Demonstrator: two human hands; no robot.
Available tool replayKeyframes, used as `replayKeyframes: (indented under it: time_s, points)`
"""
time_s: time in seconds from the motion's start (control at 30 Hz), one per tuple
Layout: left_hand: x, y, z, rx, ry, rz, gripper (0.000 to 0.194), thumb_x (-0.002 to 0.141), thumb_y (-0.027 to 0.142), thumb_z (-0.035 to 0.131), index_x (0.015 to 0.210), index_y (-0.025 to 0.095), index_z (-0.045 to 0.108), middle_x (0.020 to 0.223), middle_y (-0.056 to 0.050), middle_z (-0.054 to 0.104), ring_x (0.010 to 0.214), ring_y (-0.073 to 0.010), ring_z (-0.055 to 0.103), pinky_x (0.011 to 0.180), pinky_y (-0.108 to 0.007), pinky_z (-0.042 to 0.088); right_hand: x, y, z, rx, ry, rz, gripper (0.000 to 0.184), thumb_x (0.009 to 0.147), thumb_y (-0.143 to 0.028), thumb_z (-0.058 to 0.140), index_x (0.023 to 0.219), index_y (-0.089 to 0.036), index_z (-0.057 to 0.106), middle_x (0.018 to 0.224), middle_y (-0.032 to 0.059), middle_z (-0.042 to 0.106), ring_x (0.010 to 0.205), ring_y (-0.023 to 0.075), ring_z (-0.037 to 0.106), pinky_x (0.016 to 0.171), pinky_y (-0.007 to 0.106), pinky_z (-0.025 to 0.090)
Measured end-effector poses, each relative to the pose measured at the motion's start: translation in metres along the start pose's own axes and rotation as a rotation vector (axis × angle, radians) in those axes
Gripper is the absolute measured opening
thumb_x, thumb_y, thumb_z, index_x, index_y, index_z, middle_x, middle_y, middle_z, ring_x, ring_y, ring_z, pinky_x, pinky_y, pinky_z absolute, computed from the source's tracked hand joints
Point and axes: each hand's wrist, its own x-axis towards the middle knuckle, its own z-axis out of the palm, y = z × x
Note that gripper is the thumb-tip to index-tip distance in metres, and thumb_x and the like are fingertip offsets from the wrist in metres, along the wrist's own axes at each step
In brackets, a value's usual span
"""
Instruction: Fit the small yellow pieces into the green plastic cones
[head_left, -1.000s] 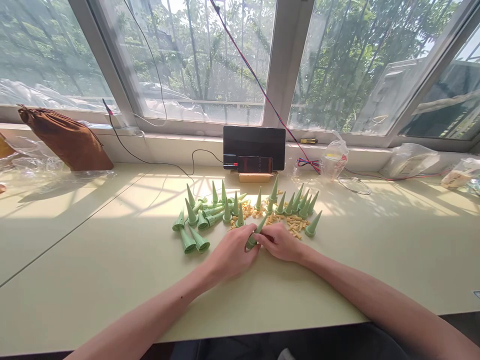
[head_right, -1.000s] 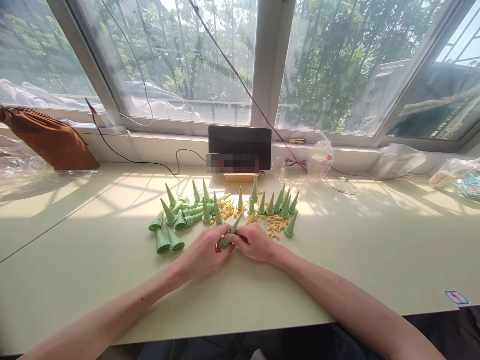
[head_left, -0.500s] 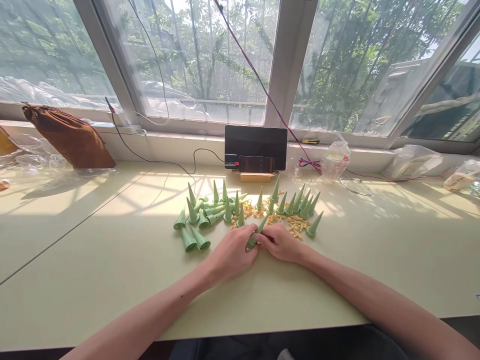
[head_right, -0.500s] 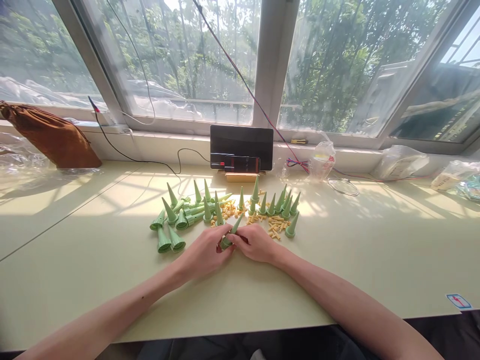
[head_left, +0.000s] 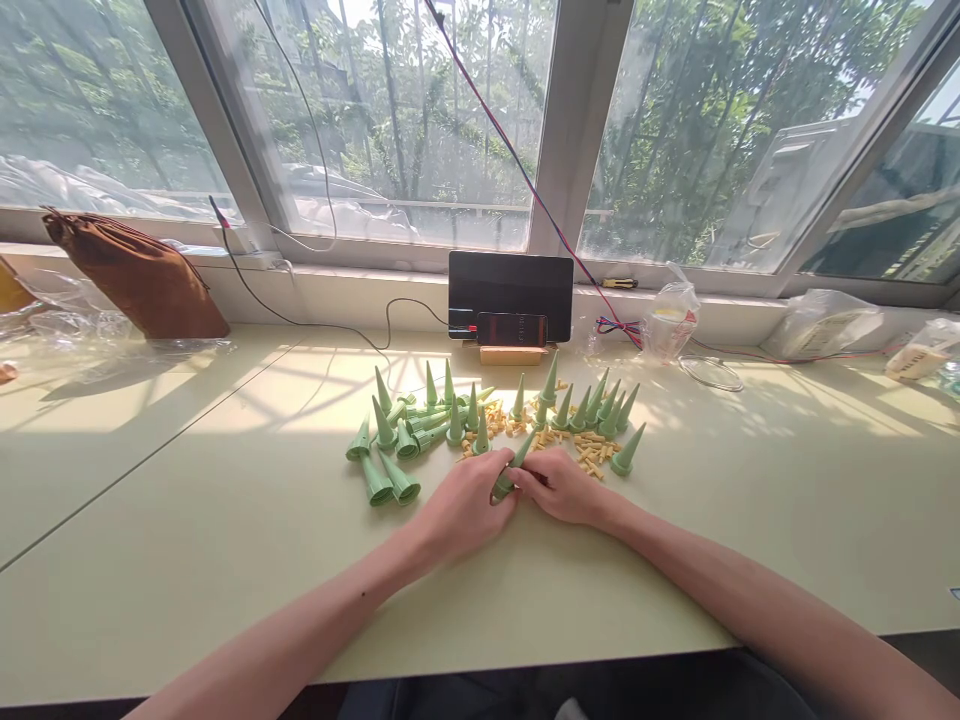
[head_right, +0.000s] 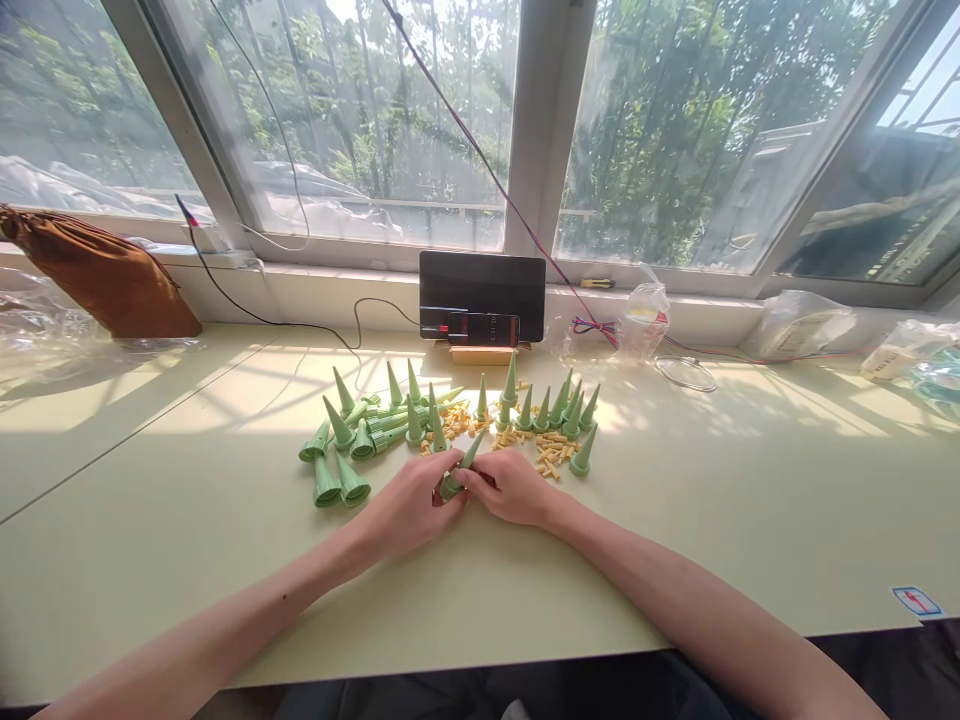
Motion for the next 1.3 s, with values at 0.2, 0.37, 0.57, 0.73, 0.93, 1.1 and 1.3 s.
replayKeyframes:
  time_s: [0.2,0.37,0.57,0.73,0.93,1.1,1.3]
  points:
    - [-0.0002,-0.0001,0.0002,0.007,-0.012,0.000,0.017,0.084,0.021,0.048,0.073,0.022,0.035,0.066,0.003,0.048,0.057,-0.0137,0.047,0.053,-0.025,0.033,0.0000,-0.0008,-0.0005,0.015,-0.008,0.009,0.044,0.097,-0.037,0.043,0.058,-0.019,0.036,0.051,-0.0051,0.034,0.048,0.0078,0.031,0.049,0.023,0.025]
    - [-0.0002,-0.0008,0.0006,0.019,-0.018,0.001,0.017,0.084,0.021,0.048,0.074,0.022,0.034,0.067,0.002,0.048,0.057,-0.0138,0.046,0.053,-0.025,0.033,0.0004,-0.0019,-0.0010,0.027,-0.009,0.010,0.042,0.096,-0.034,0.044,0.058,-0.019,0.033,0.051,-0.0056,0.032,0.047,0.0075,0.029,0.049,0.023,0.023]
    - [-0.0003,0.0012,-0.0003,0.021,-0.018,0.002,0.018,0.084,0.020,0.049,0.074,0.021,0.034,0.068,0.003,0.048,0.057,-0.0133,0.046,0.054,-0.024,0.033,-0.0004,-0.0030,-0.0017,0.029,-0.009,0.004,0.042,0.096,-0.035,0.043,0.059,-0.019,0.031,0.051,-0.0055,0.032,0.048,0.0076,0.029,0.049,0.023,0.023]
    - [-0.0001,0.0016,0.0001,0.018,-0.015,-0.004,0.017,0.085,0.020,0.050,0.075,0.021,0.036,0.068,0.003,0.048,0.058,-0.0129,0.046,0.054,-0.024,0.033,-0.0006,-0.0006,-0.0006,0.026,-0.003,-0.008,0.043,0.097,-0.035,0.043,0.059,-0.019,0.031,0.051,-0.0058,0.031,0.048,0.0076,0.027,0.049,0.023,0.023]
    - [0.0004,-0.0001,0.0000,-0.016,0.012,0.016,0.007,0.086,0.020,0.050,0.080,0.020,0.047,0.071,0.003,0.052,0.060,-0.0126,0.047,0.056,-0.024,0.035,-0.0021,0.0011,-0.0005,0.100,0.011,-0.040,0.038,0.097,-0.032,0.045,0.062,-0.019,0.038,0.054,-0.0059,0.032,0.050,0.0079,0.029,0.050,0.022,0.027]
    - [0.0011,-0.0015,0.0002,-0.046,0.066,0.032,0.003,0.088,0.022,0.051,0.087,0.020,0.053,0.072,0.003,0.054,0.057,-0.0106,0.046,0.056,-0.023,0.037,-0.0007,-0.0052,-0.0050,0.168,0.014,-0.083,0.025,0.098,-0.025,0.041,0.077,-0.018,0.051,0.061,-0.0041,0.044,0.054,0.0091,0.038,0.054,0.021,0.034]
    - [0.0022,-0.0028,0.0026,-0.044,0.105,0.044,0.006,0.089,0.025,0.053,0.086,0.020,0.052,0.072,0.004,0.054,0.056,-0.0093,0.047,0.056,-0.023,0.037,-0.0007,-0.0040,-0.0043,0.171,0.021,-0.032,0.028,0.098,-0.025,0.041,0.073,-0.018,0.049,0.059,-0.0045,0.046,0.053,0.0088,0.040,0.055,0.021,0.034]
